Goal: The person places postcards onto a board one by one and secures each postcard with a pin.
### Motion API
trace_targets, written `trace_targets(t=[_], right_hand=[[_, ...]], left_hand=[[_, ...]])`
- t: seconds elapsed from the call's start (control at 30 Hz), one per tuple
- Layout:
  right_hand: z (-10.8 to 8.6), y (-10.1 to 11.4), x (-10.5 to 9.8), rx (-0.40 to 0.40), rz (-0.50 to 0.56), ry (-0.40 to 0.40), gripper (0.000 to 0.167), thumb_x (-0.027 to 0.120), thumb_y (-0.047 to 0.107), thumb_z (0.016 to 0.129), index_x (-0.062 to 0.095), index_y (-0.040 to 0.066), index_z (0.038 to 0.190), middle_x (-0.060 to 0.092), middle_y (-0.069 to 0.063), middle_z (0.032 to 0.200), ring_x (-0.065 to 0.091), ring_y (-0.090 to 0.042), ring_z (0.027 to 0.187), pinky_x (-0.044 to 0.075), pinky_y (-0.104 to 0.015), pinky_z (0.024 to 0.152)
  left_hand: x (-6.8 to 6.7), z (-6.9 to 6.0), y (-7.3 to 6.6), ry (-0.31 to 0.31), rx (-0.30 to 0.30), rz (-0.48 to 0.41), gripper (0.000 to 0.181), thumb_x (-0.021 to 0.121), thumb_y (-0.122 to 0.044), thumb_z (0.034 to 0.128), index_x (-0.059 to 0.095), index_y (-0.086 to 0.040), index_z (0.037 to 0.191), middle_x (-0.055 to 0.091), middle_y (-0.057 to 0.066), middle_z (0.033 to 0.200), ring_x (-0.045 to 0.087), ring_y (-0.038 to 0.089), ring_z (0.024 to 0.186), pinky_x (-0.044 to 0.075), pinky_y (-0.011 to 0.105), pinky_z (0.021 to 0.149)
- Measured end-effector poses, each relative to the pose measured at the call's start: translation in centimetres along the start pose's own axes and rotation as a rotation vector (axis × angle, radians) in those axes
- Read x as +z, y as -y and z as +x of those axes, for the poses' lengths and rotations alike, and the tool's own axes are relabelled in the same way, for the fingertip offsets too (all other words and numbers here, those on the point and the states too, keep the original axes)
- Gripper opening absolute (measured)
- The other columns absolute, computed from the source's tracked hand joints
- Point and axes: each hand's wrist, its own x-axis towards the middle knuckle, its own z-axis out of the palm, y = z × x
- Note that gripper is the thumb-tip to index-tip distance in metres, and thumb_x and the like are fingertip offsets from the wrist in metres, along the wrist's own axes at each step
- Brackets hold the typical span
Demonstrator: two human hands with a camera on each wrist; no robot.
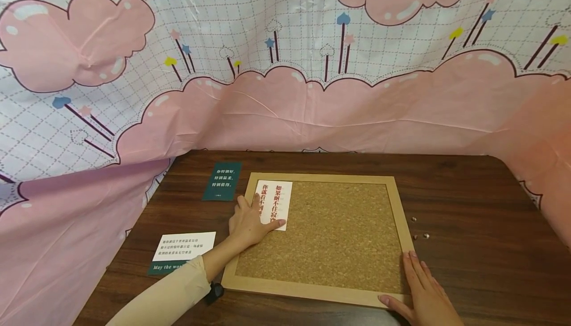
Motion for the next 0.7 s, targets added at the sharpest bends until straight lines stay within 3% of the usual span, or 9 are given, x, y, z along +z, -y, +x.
trace_targets(t=[0.2, 0.5, 0.7], right_hand=[[0.1, 0.5, -0.6, 0.036, 0.008, 0.041, 0.109, 0.072, 0.044, 0.084, 0.004, -0.007, 0.152, 0.013, -0.039, 0.153, 0.010, -0.055, 0.142, 0.005, -0.064, 0.114], [0.5, 0.9, -1.2, 0.085, 0.015, 0.090, 0.110, 0.070, 0.047, 0.084, 0.004, -0.009, 0.152, 0.012, -0.040, 0.153, 0.018, -0.063, 0.134, 0.026, -0.074, 0.098], [0.4, 1.0, -1.3, 0.077, 0.013, 0.090, 0.110, 0.071, 0.047, 0.083, 0.005, -0.009, 0.152, 0.014, -0.041, 0.152, 0.021, -0.064, 0.133, 0.028, -0.074, 0.095]], left_hand=[[0.0, 0.0, 0.1, 0.005, 0.003, -0.013, 0.117, 0.069, -0.079, 0.0632, 0.036, -0.006, 0.149, 0.039, 0.020, 0.114, 0.048, 0.026, 0.086, 0.036, 0.030, 0.051], [-0.2, -0.1, 0.0, 0.004, -0.003, -0.016, 0.116, 0.068, -0.079, 0.0643, 0.036, -0.008, 0.150, 0.039, 0.020, 0.113, 0.047, 0.026, 0.087, 0.035, 0.030, 0.051], [-0.1, -0.3, 0.1, 0.003, -0.001, -0.029, 0.115, 0.068, -0.079, 0.0652, 0.035, -0.007, 0.150, 0.038, 0.020, 0.112, 0.046, 0.026, 0.086, 0.035, 0.030, 0.051]])
